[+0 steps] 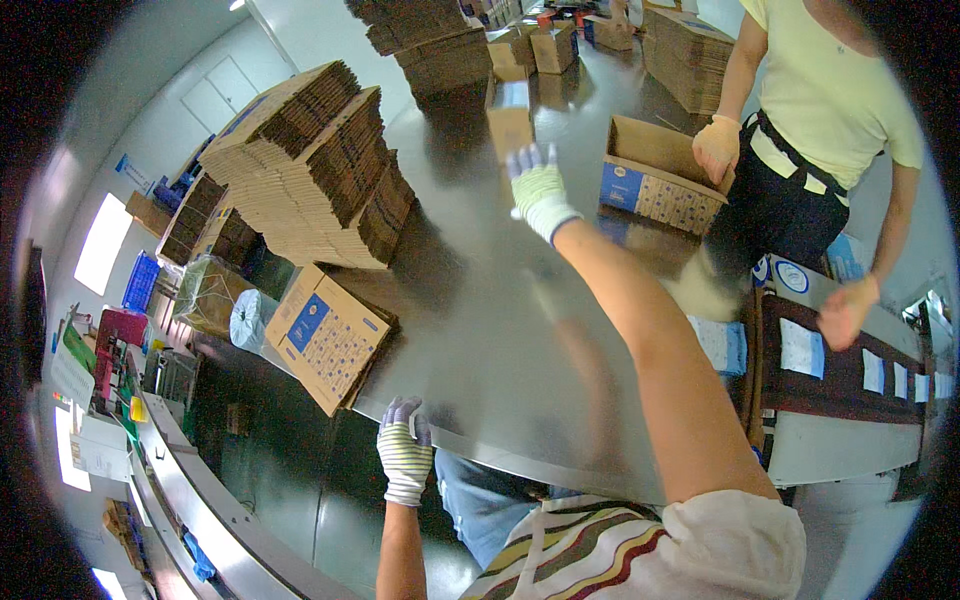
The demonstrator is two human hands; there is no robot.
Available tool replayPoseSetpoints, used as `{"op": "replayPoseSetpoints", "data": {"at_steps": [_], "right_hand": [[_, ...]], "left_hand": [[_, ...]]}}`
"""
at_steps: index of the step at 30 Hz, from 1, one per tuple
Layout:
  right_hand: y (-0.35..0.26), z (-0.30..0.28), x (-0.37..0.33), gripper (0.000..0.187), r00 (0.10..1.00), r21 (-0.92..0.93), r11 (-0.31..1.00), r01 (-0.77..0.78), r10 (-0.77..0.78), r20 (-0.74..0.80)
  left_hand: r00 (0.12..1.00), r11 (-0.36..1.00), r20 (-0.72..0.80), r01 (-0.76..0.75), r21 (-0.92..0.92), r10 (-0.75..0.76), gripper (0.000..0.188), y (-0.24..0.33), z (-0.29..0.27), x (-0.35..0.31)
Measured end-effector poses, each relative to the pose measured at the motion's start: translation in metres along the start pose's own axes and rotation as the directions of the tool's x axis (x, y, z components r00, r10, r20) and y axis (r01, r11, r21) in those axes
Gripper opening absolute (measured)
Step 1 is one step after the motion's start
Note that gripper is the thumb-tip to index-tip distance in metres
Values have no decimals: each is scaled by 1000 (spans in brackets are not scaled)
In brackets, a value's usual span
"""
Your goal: The person places blue packets into small cardboard boxes, closes the box flaps, and stacks the filled boxes on a metal table.
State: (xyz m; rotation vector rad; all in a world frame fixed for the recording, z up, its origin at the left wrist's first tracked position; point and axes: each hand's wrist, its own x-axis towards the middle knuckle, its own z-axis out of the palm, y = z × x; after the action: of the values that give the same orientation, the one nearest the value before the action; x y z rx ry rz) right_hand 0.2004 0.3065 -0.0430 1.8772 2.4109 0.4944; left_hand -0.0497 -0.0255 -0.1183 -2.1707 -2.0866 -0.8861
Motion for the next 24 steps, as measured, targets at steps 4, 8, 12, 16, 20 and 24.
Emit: {"op": "replayPoseSetpoints", "data": {"at_steps": [4,8,12,16,20,24], "right_hand": [[-47,51,-77,85,967,215,943,253,-254,-22],[-63,92,-179,55,968,484,840,247,-192,-161],[-68,90,-222,52,956,505,815,284,-197,-219],[-77,77,-232,50,937,544,767,341,-230,-263],[-74,77,-234,47,944,582,750,315,-184,-274],[-80,80,-238,43,929,634,693,343,-151,-338]], "left_hand": [[997,950,75,-56,308,34,41,-43,1,21],[958,871,262,-27,491,-119,81,-52,-11,103],[858,839,422,19,544,-293,80,-50,1,156],[862,798,309,164,579,-402,50,-101,41,144],[963,758,217,-23,651,-157,39,-88,36,104],[991,850,-9,-112,514,135,38,-48,-38,47]]}}
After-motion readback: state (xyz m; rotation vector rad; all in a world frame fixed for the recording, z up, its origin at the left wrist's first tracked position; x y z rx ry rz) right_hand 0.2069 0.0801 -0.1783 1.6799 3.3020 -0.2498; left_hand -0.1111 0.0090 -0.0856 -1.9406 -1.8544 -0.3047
